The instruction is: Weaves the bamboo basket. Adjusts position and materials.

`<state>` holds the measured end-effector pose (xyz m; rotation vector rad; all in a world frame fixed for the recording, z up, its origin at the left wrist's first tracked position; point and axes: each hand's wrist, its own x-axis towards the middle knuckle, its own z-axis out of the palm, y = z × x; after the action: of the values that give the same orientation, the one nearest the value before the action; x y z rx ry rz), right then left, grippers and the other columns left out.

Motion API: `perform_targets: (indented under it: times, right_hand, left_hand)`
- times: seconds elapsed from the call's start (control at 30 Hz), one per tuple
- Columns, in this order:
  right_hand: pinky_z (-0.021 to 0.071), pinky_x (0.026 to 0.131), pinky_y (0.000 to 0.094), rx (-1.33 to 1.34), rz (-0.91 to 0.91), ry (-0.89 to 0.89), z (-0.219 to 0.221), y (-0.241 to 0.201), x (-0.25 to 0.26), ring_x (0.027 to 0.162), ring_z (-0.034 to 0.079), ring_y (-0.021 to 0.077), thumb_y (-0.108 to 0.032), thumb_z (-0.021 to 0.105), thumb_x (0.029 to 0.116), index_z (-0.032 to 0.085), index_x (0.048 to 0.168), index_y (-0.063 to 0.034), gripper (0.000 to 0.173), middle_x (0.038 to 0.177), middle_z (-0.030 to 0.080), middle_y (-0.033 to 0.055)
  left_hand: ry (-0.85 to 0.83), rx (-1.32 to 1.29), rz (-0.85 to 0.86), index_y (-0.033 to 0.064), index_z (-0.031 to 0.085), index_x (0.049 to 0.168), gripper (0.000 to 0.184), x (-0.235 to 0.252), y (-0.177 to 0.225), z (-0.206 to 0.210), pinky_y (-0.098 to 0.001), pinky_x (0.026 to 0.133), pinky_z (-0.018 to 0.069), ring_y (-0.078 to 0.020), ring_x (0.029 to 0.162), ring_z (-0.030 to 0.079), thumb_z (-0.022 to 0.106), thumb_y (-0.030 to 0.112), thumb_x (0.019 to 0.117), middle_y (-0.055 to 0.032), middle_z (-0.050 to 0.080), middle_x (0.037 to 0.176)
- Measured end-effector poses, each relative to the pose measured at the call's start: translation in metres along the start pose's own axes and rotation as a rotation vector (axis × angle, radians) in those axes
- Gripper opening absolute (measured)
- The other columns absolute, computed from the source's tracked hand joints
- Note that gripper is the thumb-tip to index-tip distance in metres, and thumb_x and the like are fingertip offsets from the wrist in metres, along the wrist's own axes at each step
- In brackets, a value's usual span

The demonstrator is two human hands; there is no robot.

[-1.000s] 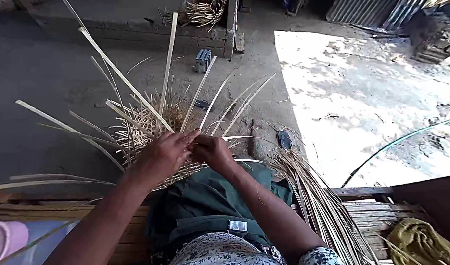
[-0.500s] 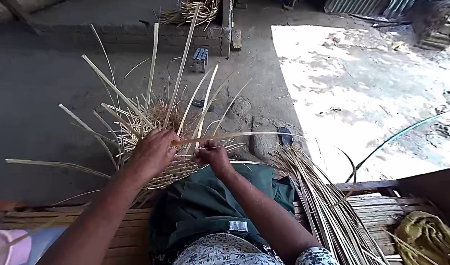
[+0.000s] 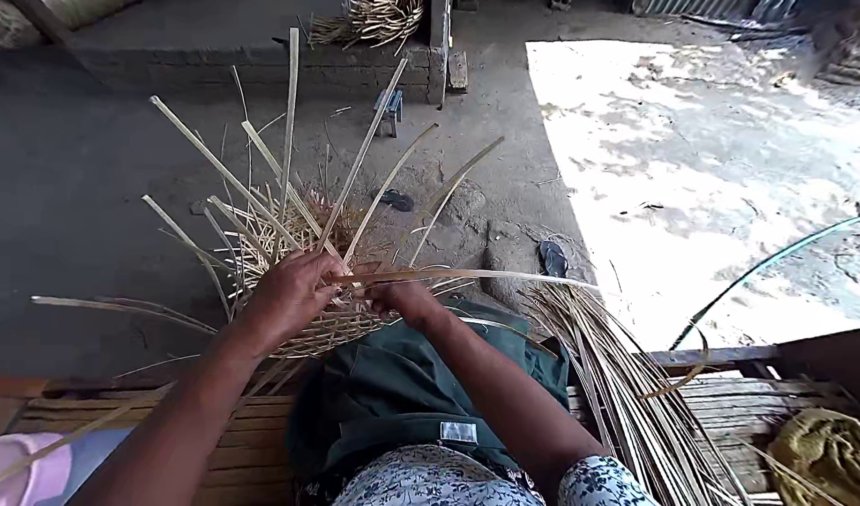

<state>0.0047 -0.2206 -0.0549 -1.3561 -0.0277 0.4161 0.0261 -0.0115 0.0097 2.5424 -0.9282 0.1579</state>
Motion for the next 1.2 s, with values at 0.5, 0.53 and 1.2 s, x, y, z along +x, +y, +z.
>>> perform_targets:
  times: [0.5,0.53,1.2]
  right_hand:
    - [0.0607,0.069,0.0278,0.300,-0.102,-0.411,-0.036,0.030,0.021,0.074,0.070,0.0120,-0.005,0.039,0.1030,0.063,0.090,-0.0108,0.028,0.088,0.072,0.0028]
    - [0.0603,0.068,0.0274,0.267,-0.120,-0.367,-0.032,0.027,0.018,0.074,0.069,0.0118,-0.001,0.042,0.1013,0.064,0.090,-0.0083,0.026,0.088,0.072,0.0036]
    - [0.0604,0.059,0.0263,-0.005,-0.604,0.156,0.022,0.052,-0.011,0.063,0.066,0.0087,-0.004,0.059,0.1010,0.066,0.112,0.0063,0.017,0.091,0.070,0.0077]
  left_hand:
    - [0.019,-0.086,0.016,0.0095,0.070,0.091,0.010,0.000,-0.004,0.008,-0.0426,0.070,0.0499,-0.0204,0.080,0.059,0.077,0.008,0.0836,-0.0042,0.065,0.086]
    - [0.035,-0.066,0.025,0.0082,0.070,0.092,0.010,0.000,-0.004,0.009,-0.0440,0.071,0.0498,-0.0223,0.081,0.059,0.075,0.007,0.0839,-0.0061,0.065,0.086]
    - [-0.114,-0.342,-0.532,0.0116,0.076,0.111,0.017,0.006,-0.003,-0.003,-0.0469,0.074,0.0523,-0.0177,0.072,0.062,0.074,0.018,0.0954,-0.0050,0.068,0.080]
